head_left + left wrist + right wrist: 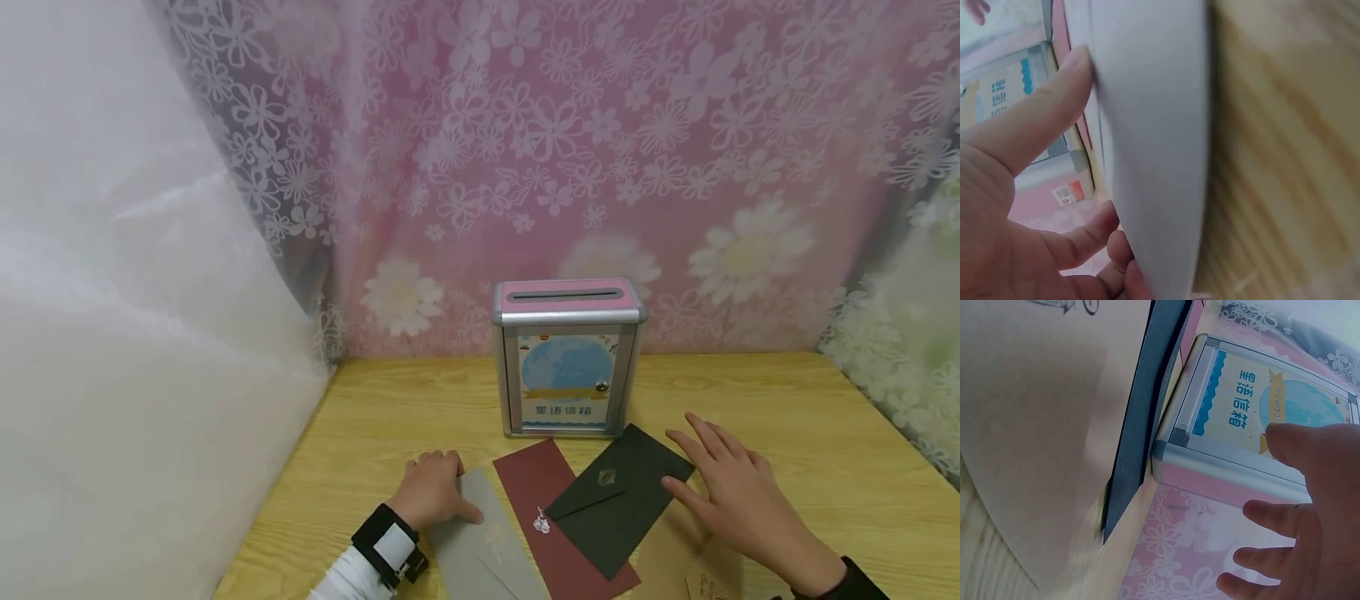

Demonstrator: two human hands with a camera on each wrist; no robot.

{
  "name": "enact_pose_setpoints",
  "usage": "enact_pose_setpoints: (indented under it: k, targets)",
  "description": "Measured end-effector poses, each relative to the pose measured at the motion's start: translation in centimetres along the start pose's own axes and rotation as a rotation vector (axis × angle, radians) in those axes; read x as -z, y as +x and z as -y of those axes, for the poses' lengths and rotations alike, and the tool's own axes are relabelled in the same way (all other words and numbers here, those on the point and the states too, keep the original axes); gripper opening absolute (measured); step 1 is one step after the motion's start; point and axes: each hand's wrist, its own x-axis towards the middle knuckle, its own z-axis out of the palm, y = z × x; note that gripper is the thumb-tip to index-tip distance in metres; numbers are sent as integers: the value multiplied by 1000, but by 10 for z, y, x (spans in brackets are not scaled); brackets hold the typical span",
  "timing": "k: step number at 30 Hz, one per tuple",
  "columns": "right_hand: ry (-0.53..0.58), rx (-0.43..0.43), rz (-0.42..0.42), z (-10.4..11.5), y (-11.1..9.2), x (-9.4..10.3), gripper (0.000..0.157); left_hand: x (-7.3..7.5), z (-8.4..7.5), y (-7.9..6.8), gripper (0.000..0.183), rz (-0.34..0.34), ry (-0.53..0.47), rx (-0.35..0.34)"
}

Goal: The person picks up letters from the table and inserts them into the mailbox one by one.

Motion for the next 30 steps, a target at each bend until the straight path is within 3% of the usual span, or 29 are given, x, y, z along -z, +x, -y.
enact_pose_setpoints:
  k: [5,14,20,26,30]
  targets:
    - [-9,3,-1,2,1,0,61,7,5,-5,67,19,-31,13]
    - [-9,16,28,10,4,9,54,13,16,-11,63,35,-226,53]
    - [3,71,7,38,10,32,47,43,11,-16,46,-107,-238,-6]
    - [101,217,-88,73,25,50,36,86,-9,-18,42,-290,-245,-98]
    - [187,286,-78,93,42,51,33,111,-25,-20,41,-375,-238,-162]
